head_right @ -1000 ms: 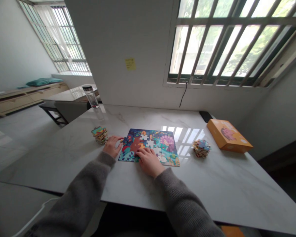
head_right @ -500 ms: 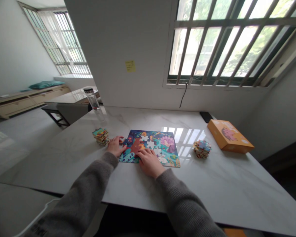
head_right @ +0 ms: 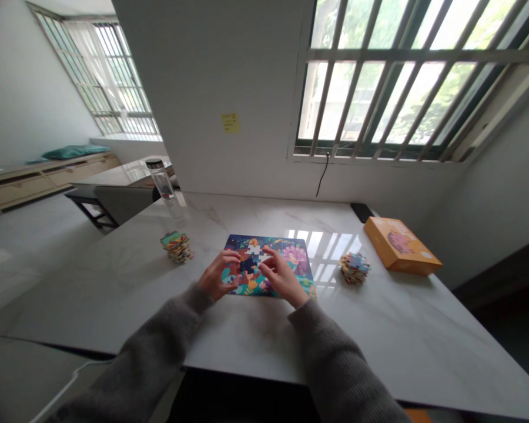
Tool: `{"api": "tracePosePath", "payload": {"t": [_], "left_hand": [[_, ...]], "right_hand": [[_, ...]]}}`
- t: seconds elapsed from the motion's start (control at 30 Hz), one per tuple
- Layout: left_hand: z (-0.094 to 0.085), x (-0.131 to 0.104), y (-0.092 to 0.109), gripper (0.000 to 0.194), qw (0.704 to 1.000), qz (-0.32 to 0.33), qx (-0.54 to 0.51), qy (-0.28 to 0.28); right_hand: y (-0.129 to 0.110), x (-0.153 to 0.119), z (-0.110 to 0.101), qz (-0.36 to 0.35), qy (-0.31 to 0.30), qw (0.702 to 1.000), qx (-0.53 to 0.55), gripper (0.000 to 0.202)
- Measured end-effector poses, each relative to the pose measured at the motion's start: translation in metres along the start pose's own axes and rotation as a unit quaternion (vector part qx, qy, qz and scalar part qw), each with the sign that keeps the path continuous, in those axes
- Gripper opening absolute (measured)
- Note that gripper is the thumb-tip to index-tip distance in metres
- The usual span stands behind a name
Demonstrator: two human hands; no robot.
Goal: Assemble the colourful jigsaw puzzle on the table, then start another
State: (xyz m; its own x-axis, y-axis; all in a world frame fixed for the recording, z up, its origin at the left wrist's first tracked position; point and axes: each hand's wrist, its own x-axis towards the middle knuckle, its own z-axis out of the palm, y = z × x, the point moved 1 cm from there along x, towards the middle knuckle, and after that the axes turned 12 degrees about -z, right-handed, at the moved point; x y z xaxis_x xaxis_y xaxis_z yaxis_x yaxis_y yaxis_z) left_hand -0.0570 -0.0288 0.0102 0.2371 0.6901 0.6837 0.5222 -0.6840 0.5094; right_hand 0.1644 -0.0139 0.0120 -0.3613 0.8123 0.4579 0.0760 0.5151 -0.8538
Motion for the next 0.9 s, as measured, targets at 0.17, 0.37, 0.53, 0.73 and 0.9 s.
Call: {"api": "tracePosePath", "payload": {"t": [0.17,0.37,0.53,0.73,0.9], "left_hand": [[0.023,0.017,0.01,0.035,0.997,0.036,-0.006,-0.061],[0.049,0.042,0.003,0.027,0.996,-0.056,-0.061,-0.043],[0.058,0.035,-0.005,0.022,0.972,-0.173,-0.141,-0.074],[0.058,0.027,-0.014,0.024,0.934,-0.262,-0.233,-0.063],[0.062,0.026,-0.02,0.03,0.915,-0.292,-0.265,-0.084]], "right_hand": [[0.006,-0.009,-0.001,-0.007,0.017,0.999,0.05,0.043],[0.023,-0.005,-0.014,-0.032,0.128,0.991,0.002,0.035],[0.029,-0.004,-0.016,-0.016,0.115,0.992,0.047,0.034],[0.019,-0.005,-0.013,-0.018,0.079,0.996,0.031,0.029],[0.019,-0.005,-0.018,-0.047,0.074,0.995,-0.035,0.027]]}}
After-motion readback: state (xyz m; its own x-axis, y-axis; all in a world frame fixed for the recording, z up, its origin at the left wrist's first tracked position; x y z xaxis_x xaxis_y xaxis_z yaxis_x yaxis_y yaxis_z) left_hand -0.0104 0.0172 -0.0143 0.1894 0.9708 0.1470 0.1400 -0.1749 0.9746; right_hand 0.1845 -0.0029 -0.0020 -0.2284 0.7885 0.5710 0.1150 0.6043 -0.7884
